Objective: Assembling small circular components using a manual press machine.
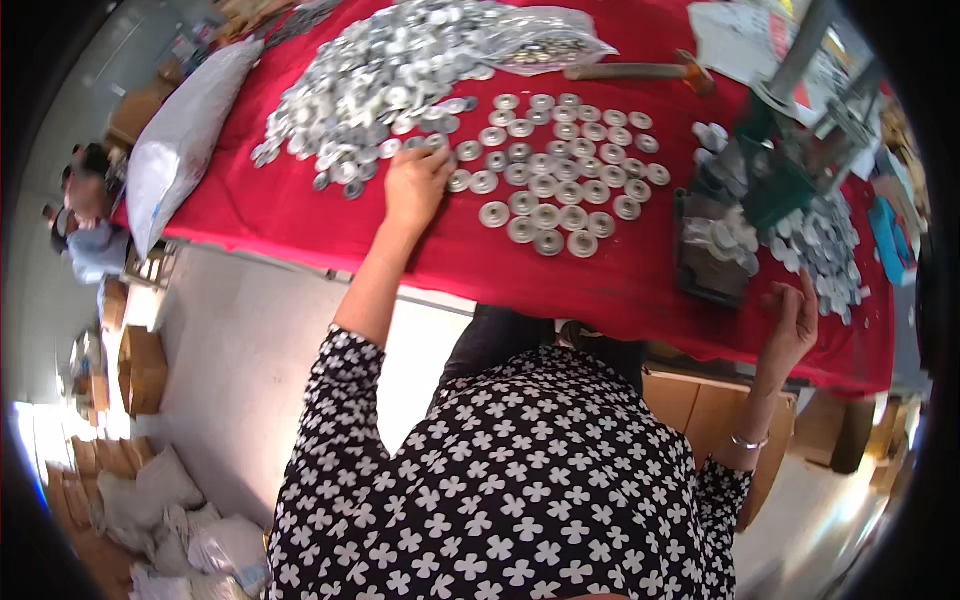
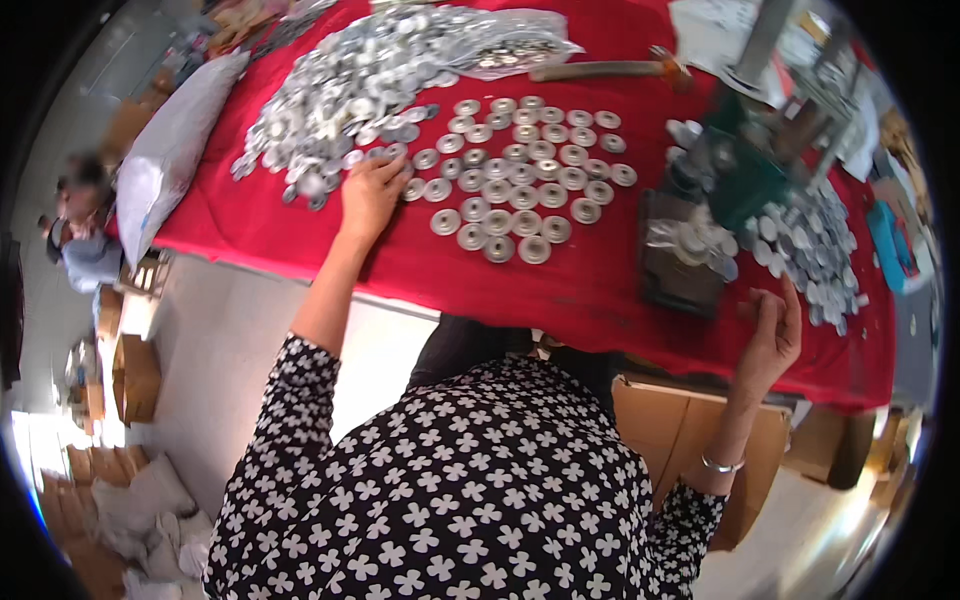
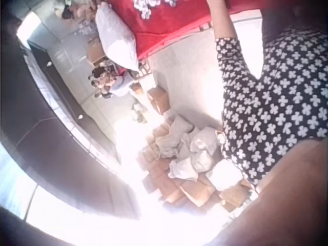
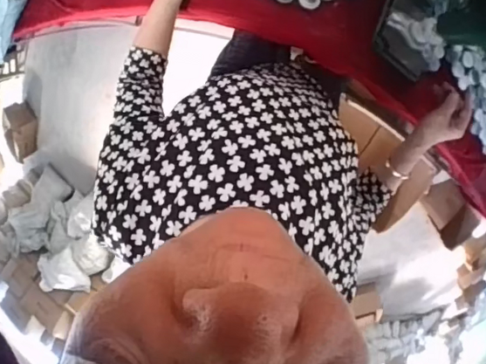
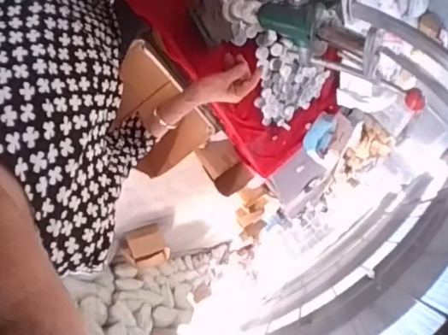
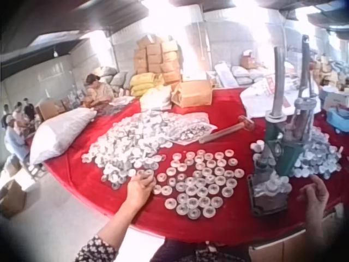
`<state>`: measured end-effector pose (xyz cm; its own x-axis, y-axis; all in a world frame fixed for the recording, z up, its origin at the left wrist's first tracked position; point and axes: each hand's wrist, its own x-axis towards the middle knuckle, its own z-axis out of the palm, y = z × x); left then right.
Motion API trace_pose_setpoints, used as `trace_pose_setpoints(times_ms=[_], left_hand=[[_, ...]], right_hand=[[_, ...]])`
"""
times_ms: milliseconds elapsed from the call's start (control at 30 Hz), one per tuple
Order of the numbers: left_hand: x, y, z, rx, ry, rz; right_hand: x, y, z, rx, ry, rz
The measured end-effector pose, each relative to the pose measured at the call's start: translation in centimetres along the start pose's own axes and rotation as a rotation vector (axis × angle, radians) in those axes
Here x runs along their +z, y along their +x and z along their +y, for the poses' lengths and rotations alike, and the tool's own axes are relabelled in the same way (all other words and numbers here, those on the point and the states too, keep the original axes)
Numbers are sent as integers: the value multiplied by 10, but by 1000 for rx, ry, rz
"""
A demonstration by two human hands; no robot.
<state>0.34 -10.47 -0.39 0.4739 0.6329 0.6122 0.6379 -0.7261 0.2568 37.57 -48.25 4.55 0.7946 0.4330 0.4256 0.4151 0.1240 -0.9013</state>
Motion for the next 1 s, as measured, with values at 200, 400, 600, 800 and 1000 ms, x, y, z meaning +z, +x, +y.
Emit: trace_pose_setpoints(times_ms=[200,400,600,800,1000], left_hand=[[-6,-7,-12,-41,-123,21],[-15,13,73,48,-334,217],[2,10,246,105,-821,-215],[51,16,296,111,-924,-268],[70,19,313,136,-881,-162]], right_hand=[[13,16,-23,-48,77,23],[3,45,-51,-219,66,24],[22,85,-91,-302,47,57],[38,123,-114,-393,28,129],[45,220,-125,-252,104,12]])
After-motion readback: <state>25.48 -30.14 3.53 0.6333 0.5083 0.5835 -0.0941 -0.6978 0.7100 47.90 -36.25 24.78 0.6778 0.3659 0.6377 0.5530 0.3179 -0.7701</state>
